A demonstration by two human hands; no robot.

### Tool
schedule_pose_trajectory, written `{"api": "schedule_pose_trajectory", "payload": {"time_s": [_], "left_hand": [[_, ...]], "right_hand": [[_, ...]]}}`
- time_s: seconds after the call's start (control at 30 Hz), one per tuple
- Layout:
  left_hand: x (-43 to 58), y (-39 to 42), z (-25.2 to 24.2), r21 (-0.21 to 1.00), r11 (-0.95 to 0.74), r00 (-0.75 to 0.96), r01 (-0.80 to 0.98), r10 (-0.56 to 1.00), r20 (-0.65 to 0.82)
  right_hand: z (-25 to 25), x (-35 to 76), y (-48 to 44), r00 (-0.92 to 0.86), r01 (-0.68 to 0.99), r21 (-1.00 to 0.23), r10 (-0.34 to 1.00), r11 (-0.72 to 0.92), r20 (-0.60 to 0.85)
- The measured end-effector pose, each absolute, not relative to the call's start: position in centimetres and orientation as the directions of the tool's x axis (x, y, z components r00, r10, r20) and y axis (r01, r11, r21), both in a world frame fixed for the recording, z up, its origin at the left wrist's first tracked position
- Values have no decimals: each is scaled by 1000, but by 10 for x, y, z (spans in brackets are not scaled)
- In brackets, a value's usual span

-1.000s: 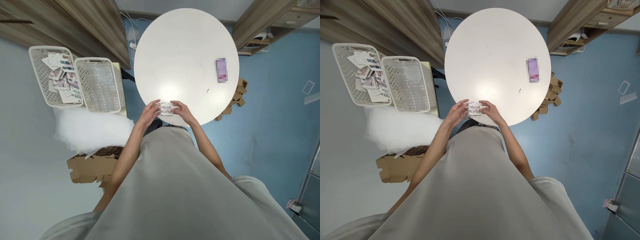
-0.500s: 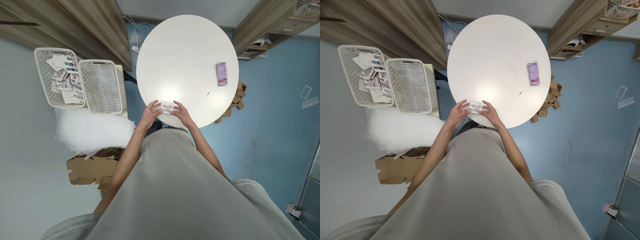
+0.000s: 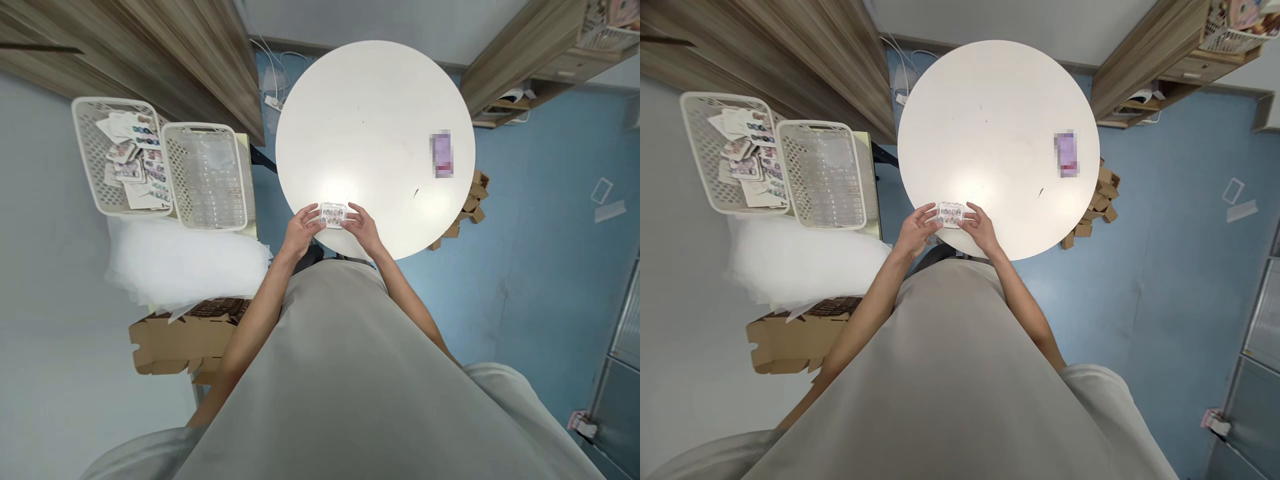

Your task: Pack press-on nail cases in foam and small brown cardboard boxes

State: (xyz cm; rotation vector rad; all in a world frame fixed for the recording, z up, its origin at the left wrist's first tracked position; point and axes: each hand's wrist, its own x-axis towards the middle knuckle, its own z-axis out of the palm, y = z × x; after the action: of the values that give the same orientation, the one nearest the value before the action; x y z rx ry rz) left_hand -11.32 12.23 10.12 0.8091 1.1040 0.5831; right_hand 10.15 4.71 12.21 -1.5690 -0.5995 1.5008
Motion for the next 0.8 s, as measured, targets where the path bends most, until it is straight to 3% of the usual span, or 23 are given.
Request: {"api": "schedule_pose_trajectory", "payload": {"time_s": [0.2, 0.43, 0.8], "left_hand": [[-118, 119, 107, 828, 561, 323, 16, 780, -535], [-128, 117, 114, 808, 588, 253, 30, 778, -575], [-160, 111, 116, 772, 626, 128, -112, 780, -613]], "right_hand": [[120, 88, 48, 91, -317, -747, 766, -584, -637], [118, 70, 57, 183, -301, -714, 697, -632, -693], [105, 52, 129, 246, -298, -693, 648, -657, -721]]}}
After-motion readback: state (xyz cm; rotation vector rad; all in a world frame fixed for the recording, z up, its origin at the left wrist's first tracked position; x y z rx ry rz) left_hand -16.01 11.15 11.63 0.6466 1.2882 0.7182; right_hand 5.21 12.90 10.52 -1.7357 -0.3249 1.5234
